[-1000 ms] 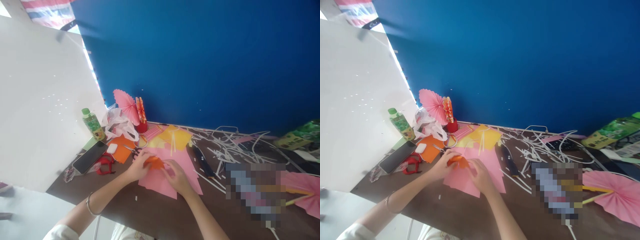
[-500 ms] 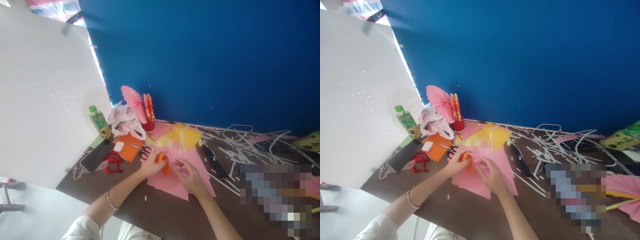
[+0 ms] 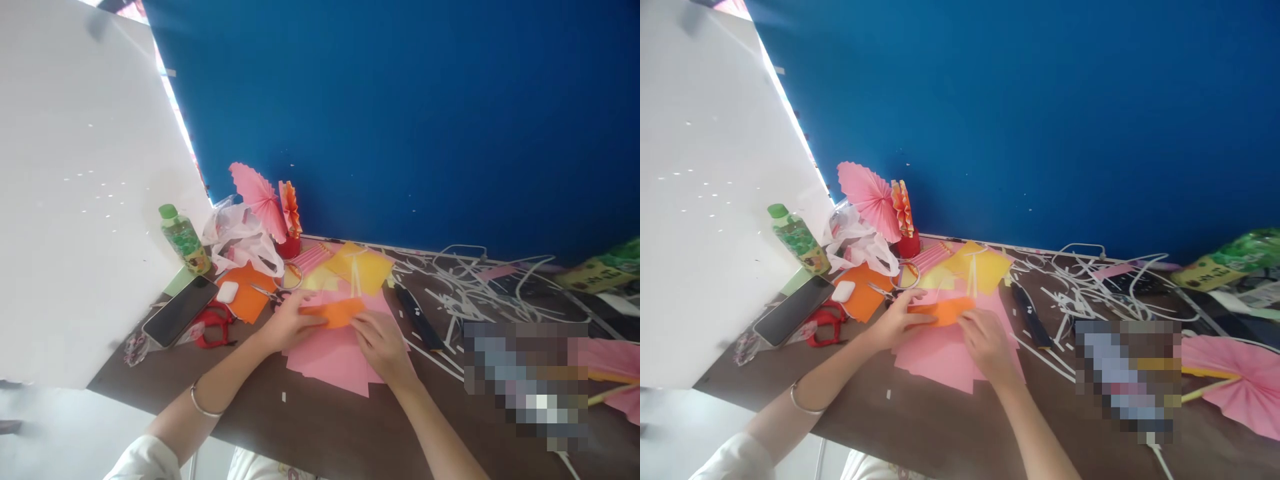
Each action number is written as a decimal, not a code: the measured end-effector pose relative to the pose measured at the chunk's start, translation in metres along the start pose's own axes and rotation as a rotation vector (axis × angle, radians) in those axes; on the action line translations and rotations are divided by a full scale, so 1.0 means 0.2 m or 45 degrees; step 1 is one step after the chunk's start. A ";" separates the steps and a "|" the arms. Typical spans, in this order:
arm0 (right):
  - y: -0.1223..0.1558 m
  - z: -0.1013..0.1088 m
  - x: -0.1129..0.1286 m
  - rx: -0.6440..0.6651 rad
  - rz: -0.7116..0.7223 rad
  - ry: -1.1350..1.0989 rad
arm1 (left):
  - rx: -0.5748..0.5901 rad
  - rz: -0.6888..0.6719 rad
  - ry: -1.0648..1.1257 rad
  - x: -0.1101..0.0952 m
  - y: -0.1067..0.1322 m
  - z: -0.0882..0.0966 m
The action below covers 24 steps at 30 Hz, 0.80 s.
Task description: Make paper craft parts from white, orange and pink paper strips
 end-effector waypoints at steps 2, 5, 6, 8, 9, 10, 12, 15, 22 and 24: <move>0.00 -0.04 0.00 0.208 0.127 0.030 | 0.097 -0.062 -0.196 0.00 0.00 -0.02; 0.03 -0.10 0.00 0.430 0.237 -0.001 | 0.195 -0.097 -0.377 0.01 0.01 -0.06; 0.04 -0.12 0.00 0.447 0.241 -0.013 | 0.209 -0.099 -0.401 0.01 0.01 -0.07; 0.05 -0.13 -0.02 0.415 0.202 -0.026 | 0.212 -0.099 -0.413 0.02 0.02 -0.08; 0.05 -0.13 -0.03 0.389 0.167 -0.036 | 0.206 -0.103 -0.406 0.02 0.02 -0.09; 0.06 -0.13 -0.04 0.368 0.131 -0.052 | 0.197 -0.107 -0.395 0.02 0.02 -0.09; 0.07 -0.14 -0.05 0.362 0.073 -0.100 | 0.163 -0.110 -0.362 0.03 0.02 -0.08; 0.08 -0.15 -0.05 0.404 0.026 -0.177 | 0.122 -0.083 -0.292 0.04 0.01 -0.07; 0.08 -0.15 -0.04 0.439 -0.073 -0.251 | 0.055 0.107 -0.065 0.09 0.02 -0.06; 0.08 -0.15 -0.05 0.449 -0.093 -0.275 | 0.051 0.153 -0.029 0.10 0.02 -0.05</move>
Point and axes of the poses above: each hand's wrist, its own y-axis away from the middle knuckle, its own z-axis out of the back of the hand, x = y × z, the point moved 6 cm from there along -y, towards the middle knuckle, and after that the axes turned 6 degrees about y, right-handed, at the moved point
